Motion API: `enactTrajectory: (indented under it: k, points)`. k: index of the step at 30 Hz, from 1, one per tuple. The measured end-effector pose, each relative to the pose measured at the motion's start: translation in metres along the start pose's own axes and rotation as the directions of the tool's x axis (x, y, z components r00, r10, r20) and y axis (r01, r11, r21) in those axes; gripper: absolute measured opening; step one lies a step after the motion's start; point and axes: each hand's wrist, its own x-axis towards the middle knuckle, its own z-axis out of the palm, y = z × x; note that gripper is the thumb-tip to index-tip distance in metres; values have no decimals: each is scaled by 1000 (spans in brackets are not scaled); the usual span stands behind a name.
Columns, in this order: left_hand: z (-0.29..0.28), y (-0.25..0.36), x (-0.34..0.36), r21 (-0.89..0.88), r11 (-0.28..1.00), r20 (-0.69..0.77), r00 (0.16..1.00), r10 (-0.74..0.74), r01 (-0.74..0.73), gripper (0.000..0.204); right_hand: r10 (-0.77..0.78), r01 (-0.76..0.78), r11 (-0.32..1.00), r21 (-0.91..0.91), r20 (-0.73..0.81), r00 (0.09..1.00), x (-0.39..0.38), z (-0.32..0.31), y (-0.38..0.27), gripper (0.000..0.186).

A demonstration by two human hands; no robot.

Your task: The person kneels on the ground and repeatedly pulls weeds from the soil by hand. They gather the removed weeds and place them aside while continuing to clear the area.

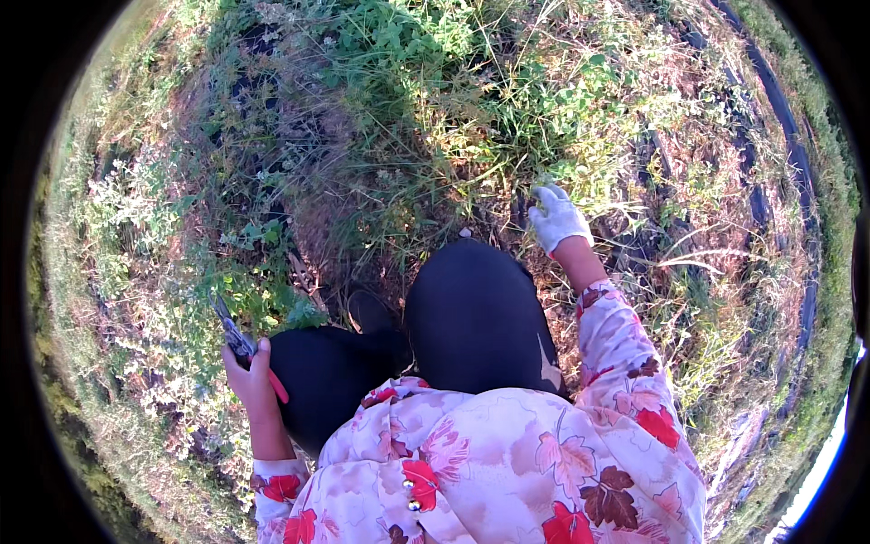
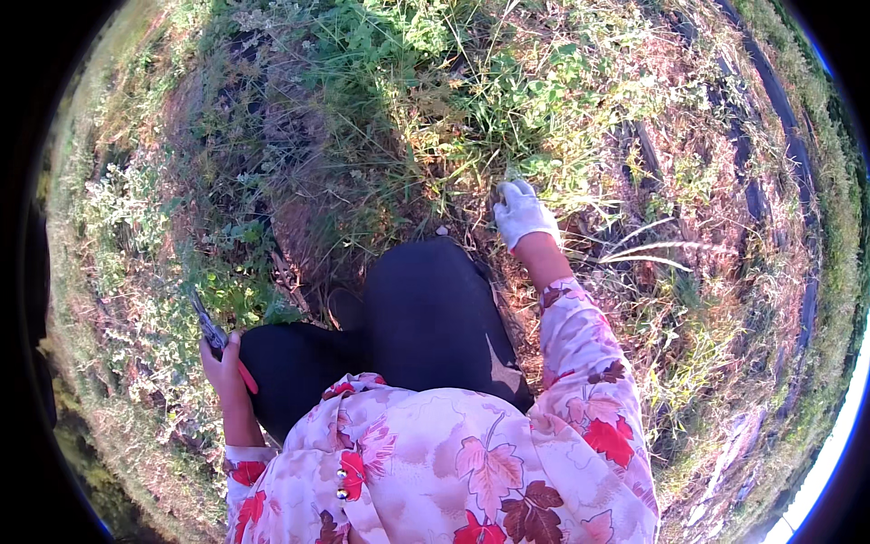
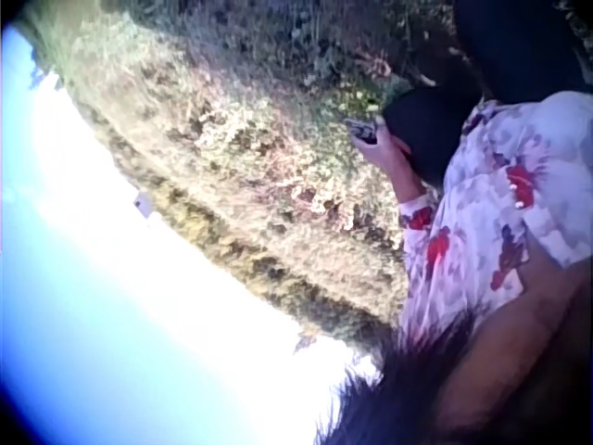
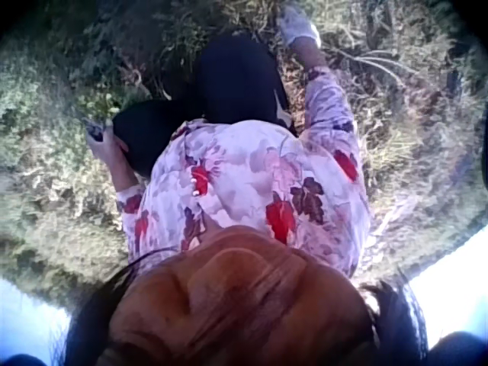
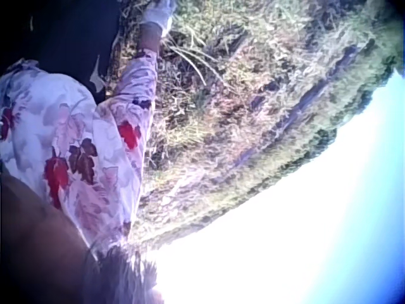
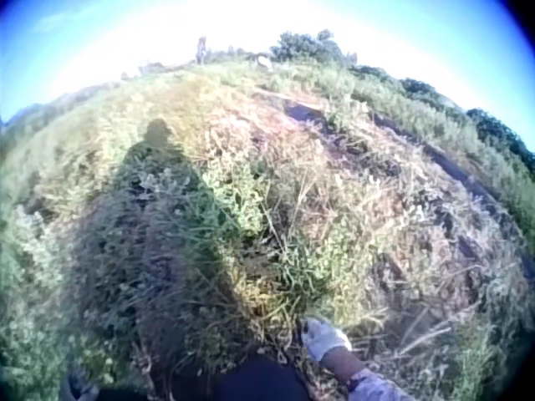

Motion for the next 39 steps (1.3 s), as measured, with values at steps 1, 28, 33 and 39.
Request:
enactTrajectory:
  k: [1,28,33,39]
  points:
    - [-1,0,1,1,1000,11,1000,2,-2,36,7,-6,999,47,-40,999,16,23,3,36]
    - [12,0,20,101,994,35,999,-37,33,38,141,-164,986,42,331,933,98,70,51,34]
    - [7,2,17,72,997,48,998,-43,40,37,-11,-27,996,83,427,904,60,45,40,31]
    - [7,1,14,71,997,49,999,-8,4,34,-32,23,999,37,270,962,-20,-22,66,32]
